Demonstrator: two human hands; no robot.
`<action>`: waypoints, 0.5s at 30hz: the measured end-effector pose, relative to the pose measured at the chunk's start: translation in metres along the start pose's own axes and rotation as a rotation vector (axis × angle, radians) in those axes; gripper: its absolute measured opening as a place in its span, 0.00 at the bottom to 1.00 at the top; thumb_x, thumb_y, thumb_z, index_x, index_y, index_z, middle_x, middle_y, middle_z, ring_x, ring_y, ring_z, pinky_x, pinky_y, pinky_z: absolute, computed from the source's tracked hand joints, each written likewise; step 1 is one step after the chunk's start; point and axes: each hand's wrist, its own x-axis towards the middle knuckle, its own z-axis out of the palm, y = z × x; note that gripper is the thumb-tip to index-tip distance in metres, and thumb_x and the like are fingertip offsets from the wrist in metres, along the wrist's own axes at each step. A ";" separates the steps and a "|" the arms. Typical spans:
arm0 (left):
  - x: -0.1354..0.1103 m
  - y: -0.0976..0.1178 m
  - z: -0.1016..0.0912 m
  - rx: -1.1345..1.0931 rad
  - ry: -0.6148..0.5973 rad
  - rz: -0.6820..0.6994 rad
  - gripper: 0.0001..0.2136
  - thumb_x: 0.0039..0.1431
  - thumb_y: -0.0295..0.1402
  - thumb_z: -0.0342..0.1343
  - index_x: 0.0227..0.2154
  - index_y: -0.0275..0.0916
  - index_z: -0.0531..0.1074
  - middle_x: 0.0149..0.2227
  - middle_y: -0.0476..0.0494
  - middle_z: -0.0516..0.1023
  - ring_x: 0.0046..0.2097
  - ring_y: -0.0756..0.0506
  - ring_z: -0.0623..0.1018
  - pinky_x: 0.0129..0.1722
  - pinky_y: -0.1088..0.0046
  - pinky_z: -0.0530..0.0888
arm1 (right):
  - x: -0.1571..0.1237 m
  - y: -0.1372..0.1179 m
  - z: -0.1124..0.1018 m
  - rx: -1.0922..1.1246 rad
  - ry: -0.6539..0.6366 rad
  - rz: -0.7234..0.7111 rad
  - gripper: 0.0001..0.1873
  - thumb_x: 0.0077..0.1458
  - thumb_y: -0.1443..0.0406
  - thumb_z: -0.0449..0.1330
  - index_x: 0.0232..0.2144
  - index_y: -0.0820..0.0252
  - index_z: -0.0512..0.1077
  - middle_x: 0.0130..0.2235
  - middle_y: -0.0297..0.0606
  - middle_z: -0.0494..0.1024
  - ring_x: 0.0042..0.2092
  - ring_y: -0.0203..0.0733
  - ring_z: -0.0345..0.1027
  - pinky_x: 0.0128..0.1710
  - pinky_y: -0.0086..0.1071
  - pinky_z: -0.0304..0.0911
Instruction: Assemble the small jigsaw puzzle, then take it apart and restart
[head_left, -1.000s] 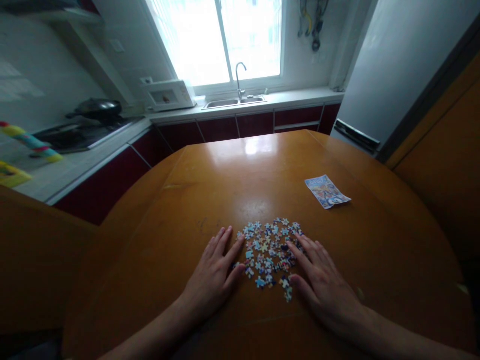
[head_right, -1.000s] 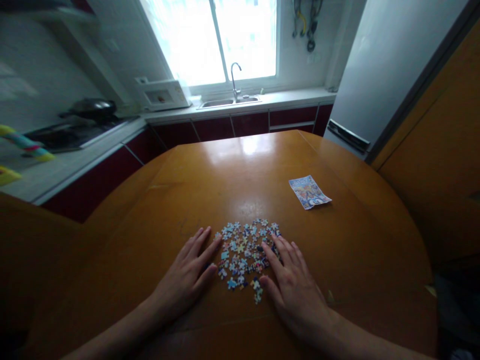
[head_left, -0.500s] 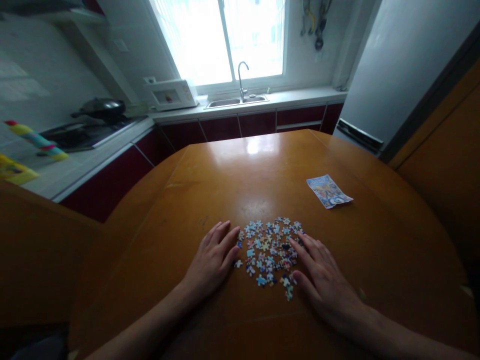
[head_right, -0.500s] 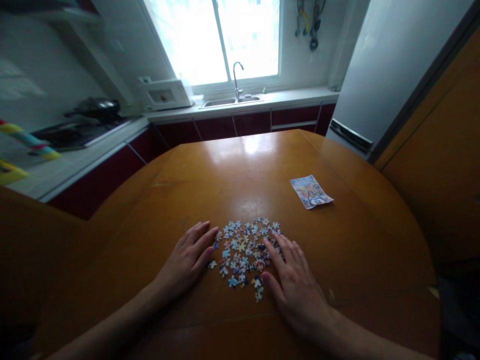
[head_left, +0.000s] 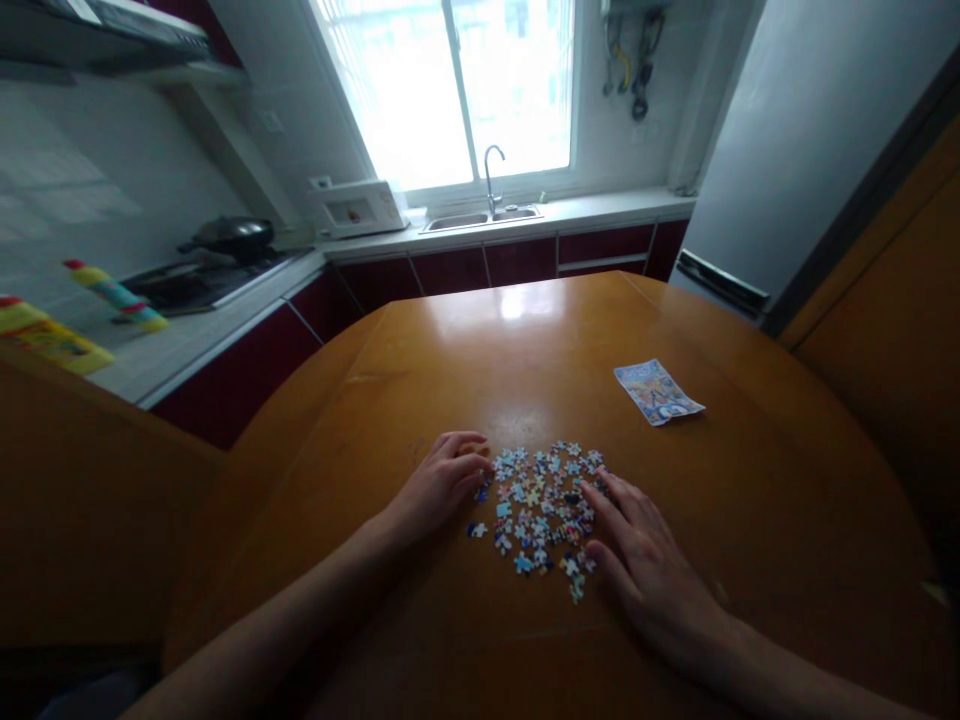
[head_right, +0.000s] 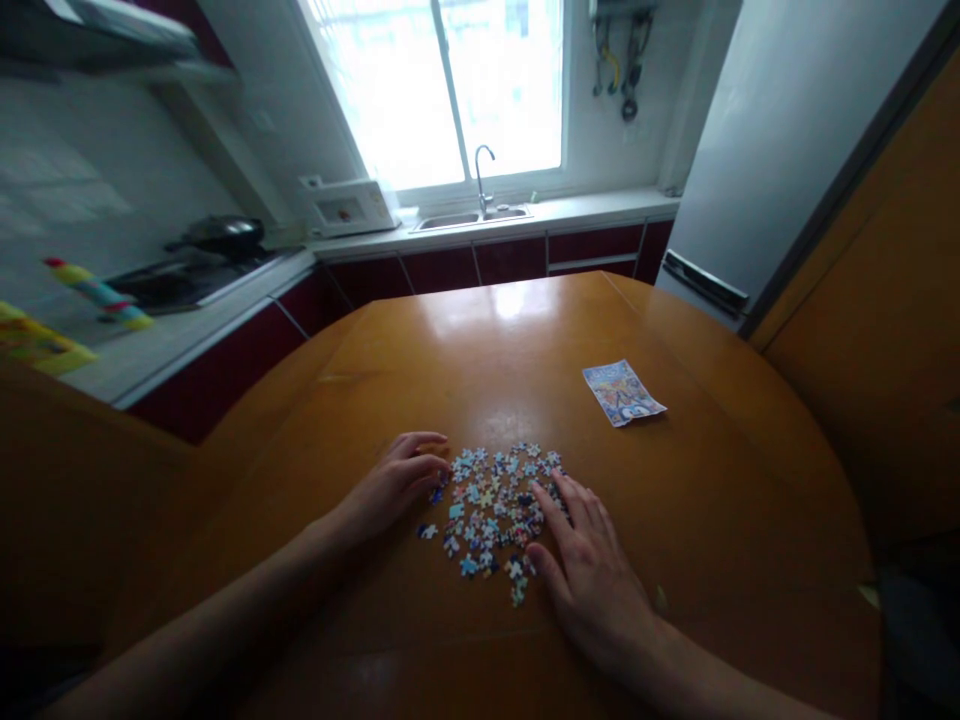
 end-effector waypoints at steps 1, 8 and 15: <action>0.002 0.000 0.000 -0.010 -0.012 0.003 0.07 0.68 0.32 0.55 0.41 0.47 0.79 0.57 0.42 0.70 0.60 0.39 0.68 0.58 0.52 0.70 | 0.000 0.001 0.000 0.017 0.004 0.002 0.28 0.69 0.53 0.49 0.66 0.54 0.62 0.69 0.47 0.59 0.69 0.55 0.51 0.66 0.56 0.55; -0.001 -0.008 -0.012 -0.089 0.012 -0.087 0.08 0.67 0.35 0.55 0.34 0.41 0.78 0.52 0.39 0.73 0.55 0.39 0.71 0.58 0.54 0.70 | 0.005 0.004 -0.007 0.161 0.060 0.034 0.25 0.69 0.54 0.49 0.65 0.53 0.63 0.67 0.47 0.61 0.68 0.52 0.53 0.66 0.53 0.56; 0.001 -0.024 -0.015 -0.049 0.016 -0.180 0.08 0.61 0.39 0.61 0.35 0.40 0.78 0.46 0.39 0.74 0.49 0.39 0.73 0.53 0.55 0.72 | 0.010 0.007 -0.009 0.245 0.120 0.050 0.21 0.70 0.56 0.48 0.60 0.53 0.67 0.64 0.46 0.64 0.66 0.53 0.55 0.66 0.54 0.56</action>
